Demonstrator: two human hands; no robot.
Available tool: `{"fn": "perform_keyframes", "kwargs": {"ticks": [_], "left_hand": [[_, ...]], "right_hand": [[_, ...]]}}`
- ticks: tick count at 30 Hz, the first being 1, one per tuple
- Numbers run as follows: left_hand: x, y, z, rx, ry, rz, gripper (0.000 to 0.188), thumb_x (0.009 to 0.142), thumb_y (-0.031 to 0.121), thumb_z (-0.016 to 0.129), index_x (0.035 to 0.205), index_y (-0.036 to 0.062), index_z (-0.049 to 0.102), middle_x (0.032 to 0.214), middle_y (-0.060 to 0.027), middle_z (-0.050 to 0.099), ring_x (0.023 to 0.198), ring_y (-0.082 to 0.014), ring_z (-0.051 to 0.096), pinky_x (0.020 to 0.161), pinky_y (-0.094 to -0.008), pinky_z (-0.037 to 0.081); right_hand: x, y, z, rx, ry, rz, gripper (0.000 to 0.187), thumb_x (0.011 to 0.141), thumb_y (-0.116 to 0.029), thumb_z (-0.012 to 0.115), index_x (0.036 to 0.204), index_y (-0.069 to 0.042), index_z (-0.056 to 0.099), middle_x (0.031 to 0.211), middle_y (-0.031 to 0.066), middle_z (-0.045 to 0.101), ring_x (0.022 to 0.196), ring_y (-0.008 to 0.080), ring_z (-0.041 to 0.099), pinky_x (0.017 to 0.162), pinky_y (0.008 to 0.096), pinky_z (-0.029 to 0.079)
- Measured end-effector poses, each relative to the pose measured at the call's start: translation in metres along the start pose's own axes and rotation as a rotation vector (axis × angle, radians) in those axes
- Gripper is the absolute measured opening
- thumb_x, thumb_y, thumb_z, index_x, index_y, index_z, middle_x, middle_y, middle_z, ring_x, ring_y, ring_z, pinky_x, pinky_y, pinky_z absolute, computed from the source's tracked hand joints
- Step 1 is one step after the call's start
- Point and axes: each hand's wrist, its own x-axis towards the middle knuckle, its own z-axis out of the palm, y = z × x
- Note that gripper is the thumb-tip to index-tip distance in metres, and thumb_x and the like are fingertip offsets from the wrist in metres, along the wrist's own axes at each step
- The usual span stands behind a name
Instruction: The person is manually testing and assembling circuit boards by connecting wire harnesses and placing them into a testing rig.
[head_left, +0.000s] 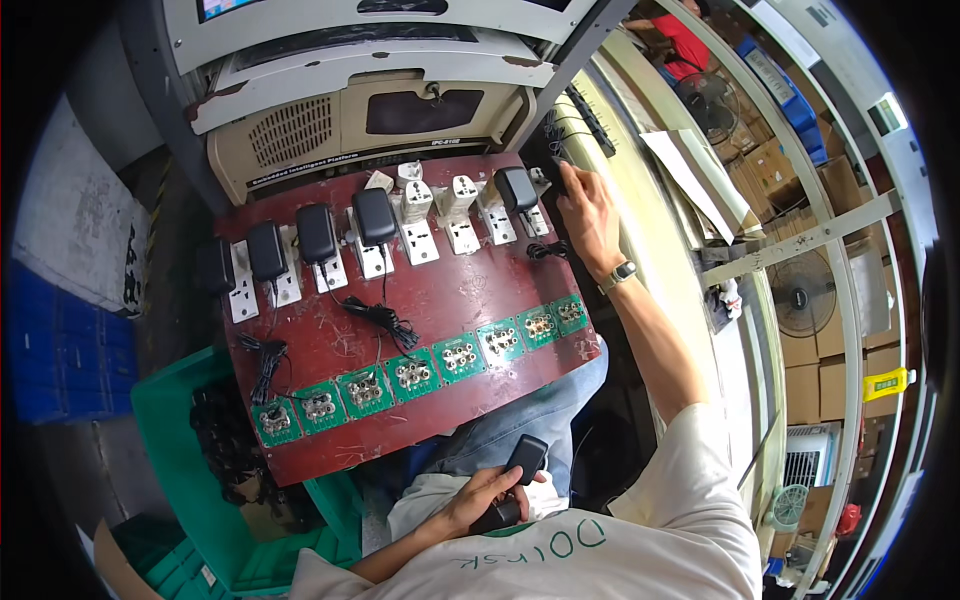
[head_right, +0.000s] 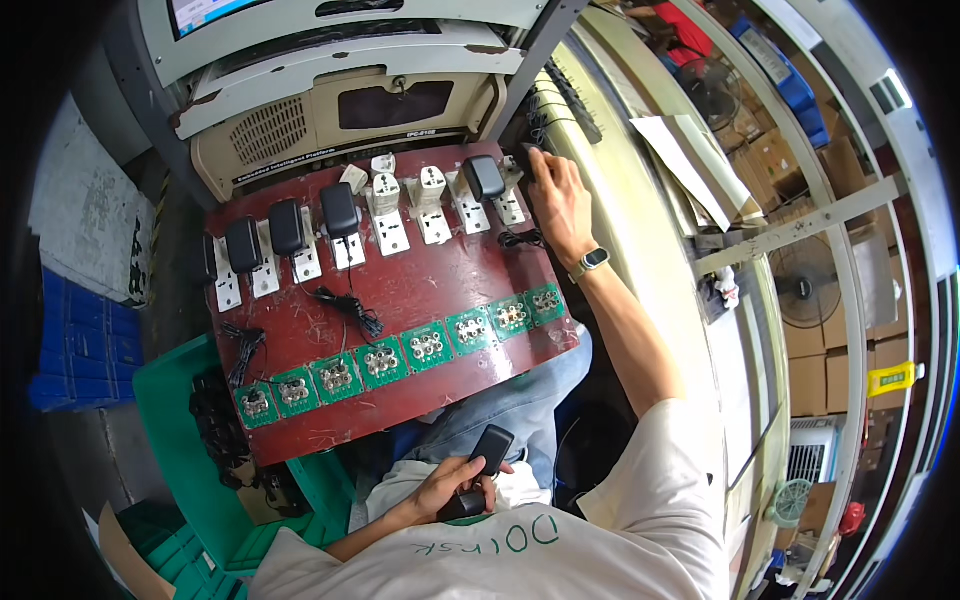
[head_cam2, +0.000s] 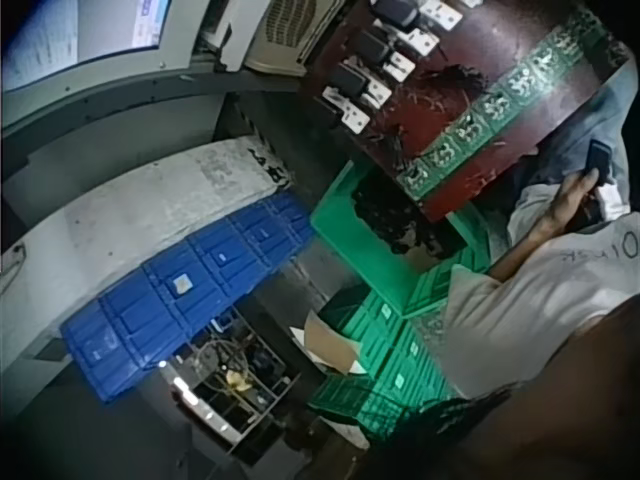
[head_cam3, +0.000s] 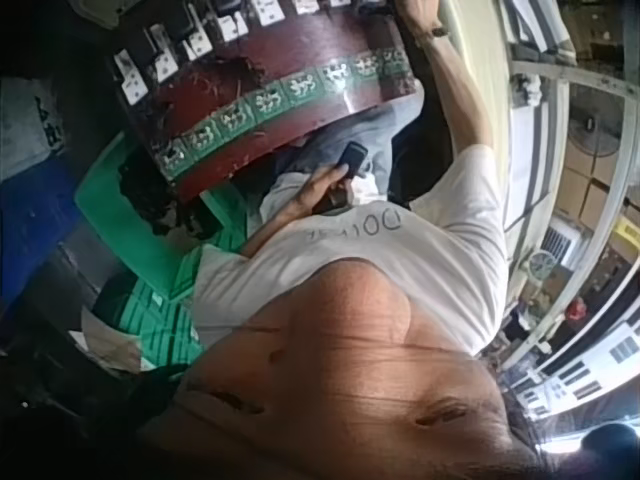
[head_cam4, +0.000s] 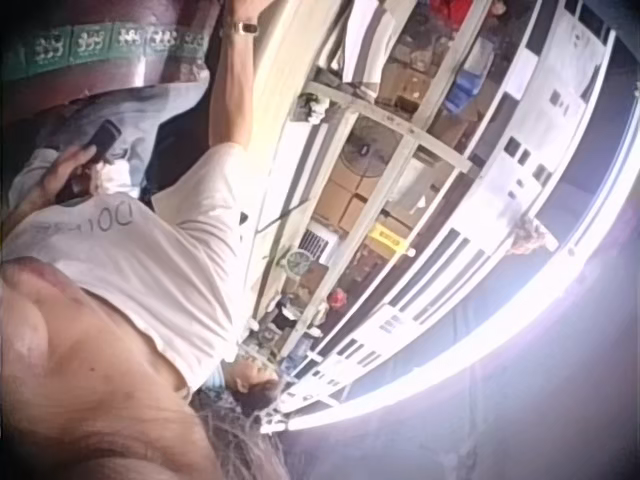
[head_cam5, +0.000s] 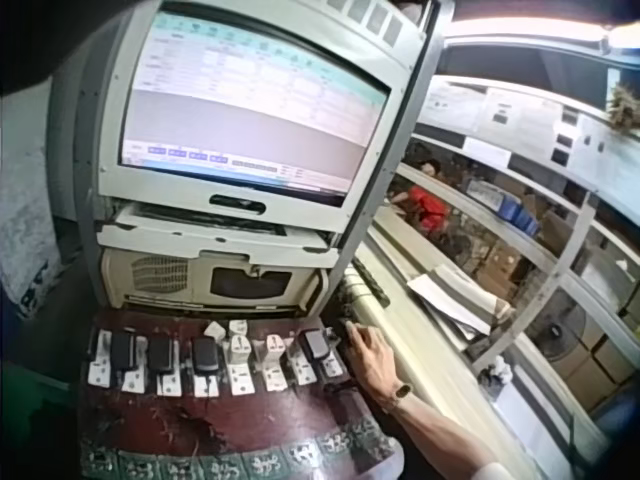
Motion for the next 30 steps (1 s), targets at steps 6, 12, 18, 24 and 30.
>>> {"fn": "perform_keyframes", "kwargs": {"ticks": [6,12,18,24,30], "left_hand": [[0.007,0.021,0.015,-0.009,0.046,0.013,0.058,0.119,0.044,0.040,0.142,-0.0058,0.058,0.083,-0.0108,0.074,0.063,-0.0178,0.064,0.060,-0.0283,0.049],[0.055,0.071,0.055,-0.081,0.379,0.461,0.058,0.117,0.051,0.041,0.134,-0.0019,0.059,0.078,-0.0118,0.070,0.061,-0.0190,0.063,0.059,-0.0308,0.049],[0.081,0.110,0.057,-0.165,0.489,0.801,0.057,0.117,0.051,0.043,0.134,-0.0001,0.059,0.090,-0.0101,0.070,0.074,-0.0196,0.066,0.066,-0.0307,0.051],[0.115,0.132,0.086,-0.181,0.724,0.997,0.054,0.117,0.050,0.044,0.130,0.0003,0.060,0.108,-0.0115,0.070,0.085,-0.0189,0.065,0.073,-0.0318,0.052],[0.089,0.117,0.066,0.209,1.003,1.269,0.048,0.116,0.043,0.046,0.124,-0.0011,0.062,0.116,-0.0139,0.068,0.089,-0.0178,0.063,0.077,-0.0328,0.052]], "right_hand": [[-0.002,-0.010,-0.001,-0.108,-0.136,-0.022,0.058,0.090,-0.011,0.074,0.146,-0.009,0.061,0.131,0.0138,0.065,0.106,0.0340,0.066,0.086,0.0436,0.059],[-0.031,-0.027,-0.047,0.100,-0.100,0.010,0.055,0.098,-0.015,0.073,0.149,-0.003,0.060,0.155,0.0180,0.060,0.128,0.0363,0.065,0.107,0.0442,0.053],[-0.068,-0.114,-0.161,0.838,-0.113,0.625,0.051,0.104,-0.013,0.069,0.151,0.002,0.059,0.148,0.0174,0.067,0.117,0.0288,0.072,0.104,0.0384,0.057],[-0.121,-0.202,-0.172,0.926,-0.144,0.535,0.051,0.107,-0.014,0.068,0.154,0.001,0.058,0.126,0.0161,0.075,0.101,0.0204,0.071,0.088,0.0303,0.057],[-0.062,-0.159,-0.128,1.015,-0.020,0.722,0.044,0.108,-0.017,0.070,0.148,0.001,0.063,0.111,0.0118,0.079,0.081,0.0120,0.069,0.068,0.0226,0.053]]}}
